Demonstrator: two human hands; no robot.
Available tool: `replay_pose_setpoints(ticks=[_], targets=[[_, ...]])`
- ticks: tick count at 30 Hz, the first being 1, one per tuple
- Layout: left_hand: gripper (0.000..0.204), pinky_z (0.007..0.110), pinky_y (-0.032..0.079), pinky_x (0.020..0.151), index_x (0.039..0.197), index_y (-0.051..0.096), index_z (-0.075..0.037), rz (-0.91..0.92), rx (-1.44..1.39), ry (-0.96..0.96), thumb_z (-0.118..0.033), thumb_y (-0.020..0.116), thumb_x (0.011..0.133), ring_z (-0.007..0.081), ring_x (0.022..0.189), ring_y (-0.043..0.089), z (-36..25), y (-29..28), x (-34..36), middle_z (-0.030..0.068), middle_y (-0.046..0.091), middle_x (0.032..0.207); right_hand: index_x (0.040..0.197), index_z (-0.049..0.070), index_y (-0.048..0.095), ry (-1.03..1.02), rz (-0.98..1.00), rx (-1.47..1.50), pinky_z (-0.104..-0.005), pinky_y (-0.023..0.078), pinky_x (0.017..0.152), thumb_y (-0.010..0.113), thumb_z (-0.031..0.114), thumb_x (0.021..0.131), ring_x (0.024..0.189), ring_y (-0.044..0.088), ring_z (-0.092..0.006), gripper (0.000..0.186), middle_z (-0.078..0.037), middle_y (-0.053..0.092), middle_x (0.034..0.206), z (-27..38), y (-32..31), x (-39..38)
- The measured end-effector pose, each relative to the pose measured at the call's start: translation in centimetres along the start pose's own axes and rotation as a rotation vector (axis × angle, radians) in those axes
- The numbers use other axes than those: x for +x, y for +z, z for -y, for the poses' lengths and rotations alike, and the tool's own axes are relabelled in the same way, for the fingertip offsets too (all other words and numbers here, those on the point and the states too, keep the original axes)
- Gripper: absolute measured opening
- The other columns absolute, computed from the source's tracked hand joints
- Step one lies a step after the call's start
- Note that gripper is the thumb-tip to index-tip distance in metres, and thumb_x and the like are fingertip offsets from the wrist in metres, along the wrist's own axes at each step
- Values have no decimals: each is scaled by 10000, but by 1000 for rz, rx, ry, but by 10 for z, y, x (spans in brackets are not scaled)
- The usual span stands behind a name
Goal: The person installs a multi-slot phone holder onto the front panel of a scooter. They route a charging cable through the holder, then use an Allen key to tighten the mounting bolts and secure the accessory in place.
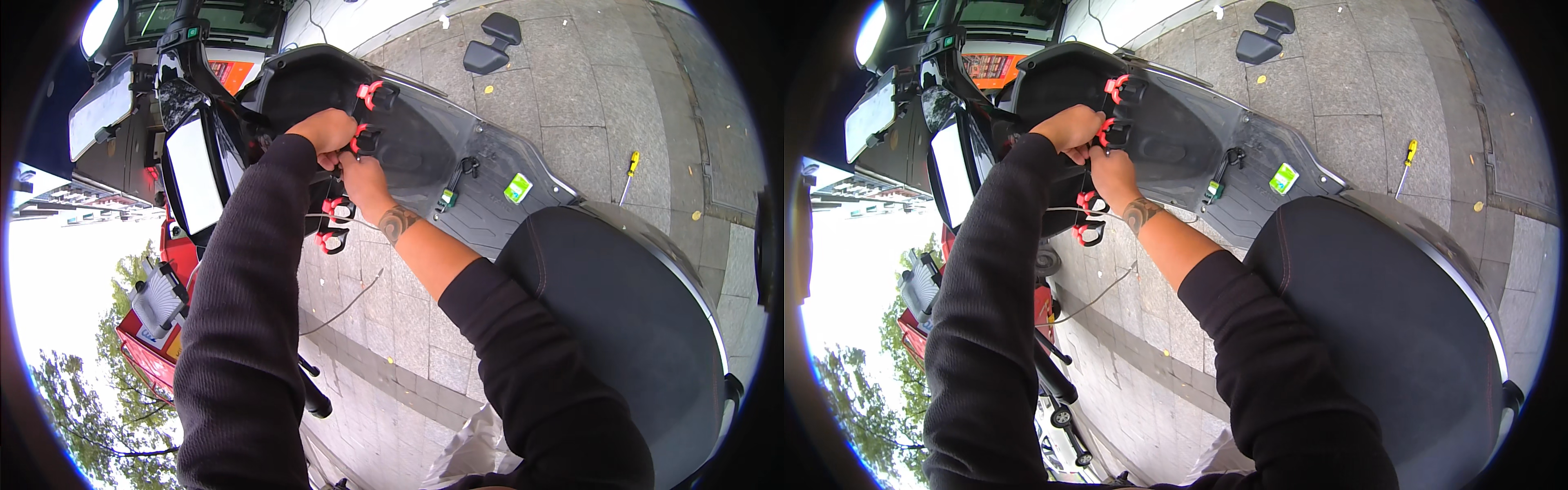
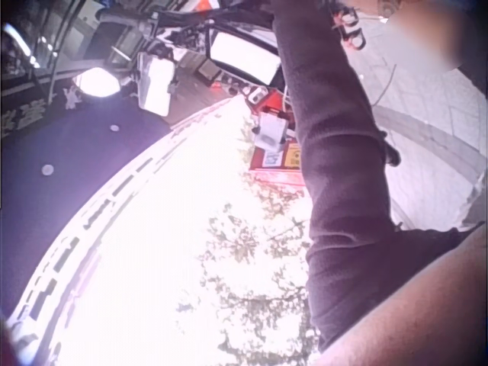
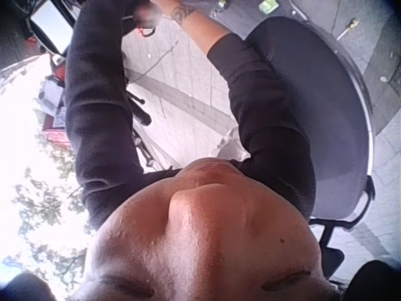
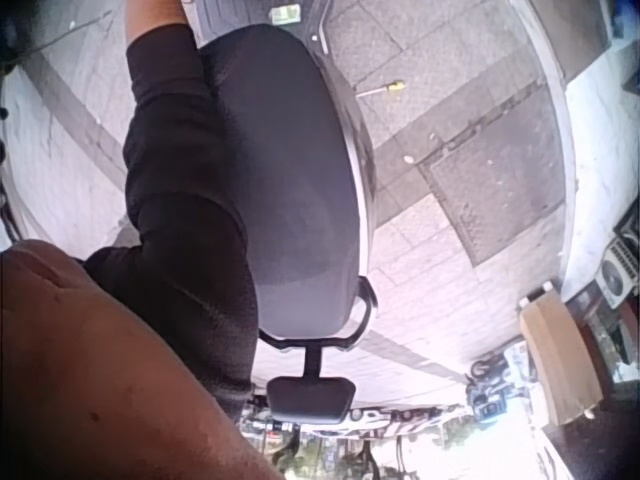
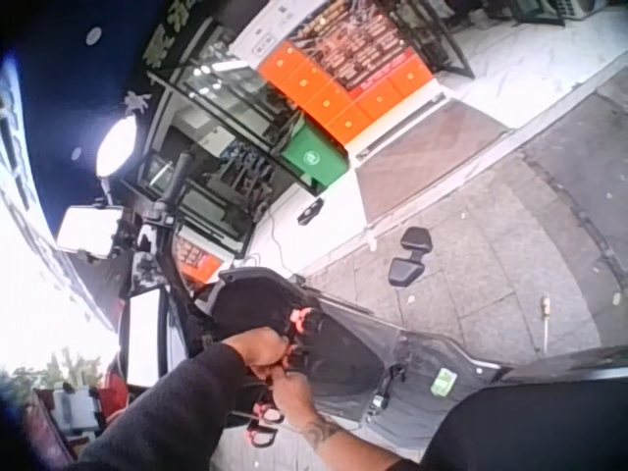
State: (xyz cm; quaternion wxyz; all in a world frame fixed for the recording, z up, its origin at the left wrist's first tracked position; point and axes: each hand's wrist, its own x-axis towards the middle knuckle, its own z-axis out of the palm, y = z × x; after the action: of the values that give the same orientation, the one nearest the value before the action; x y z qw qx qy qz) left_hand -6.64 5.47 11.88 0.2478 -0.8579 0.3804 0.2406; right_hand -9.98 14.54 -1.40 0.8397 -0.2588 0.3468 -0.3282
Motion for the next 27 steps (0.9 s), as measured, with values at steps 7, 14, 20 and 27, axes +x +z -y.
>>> replay_pose_setpoints(ticks=[7,14,20,27], targets=[[377,375,612,569,982,705,84,-6,91,2,-198,455,1009,255,624,705,-7,-4,-5,170,708,819,959,-69,754,-59,-26,-21,-536,535,879,545,337,1001,1051,704,-509,459,-333,742,977,-2,0,-2],[384,383,602,563,957,716,74,-34,96,-40,-202,453,1008,253,618,707,-10,-2,-7,168,717,811,907,-50,753,-42,29,71,-516,531,825,541,321,1010,939,725,-468,440,-290,751,901,-7,1,3],[375,399,580,521,881,718,89,-19,107,5,-148,456,1008,266,558,695,-12,0,-7,181,715,752,878,-121,705,-17,7,149,-501,514,757,573,309,989,793,707,-449,462,-306,713,803,-13,3,3],[347,410,571,513,895,733,84,-22,91,-5,-132,479,993,266,556,688,-15,0,-11,182,714,748,913,-63,720,1,22,103,-474,490,754,545,342,1015,865,688,-410,453,-264,698,846,-19,3,13]])
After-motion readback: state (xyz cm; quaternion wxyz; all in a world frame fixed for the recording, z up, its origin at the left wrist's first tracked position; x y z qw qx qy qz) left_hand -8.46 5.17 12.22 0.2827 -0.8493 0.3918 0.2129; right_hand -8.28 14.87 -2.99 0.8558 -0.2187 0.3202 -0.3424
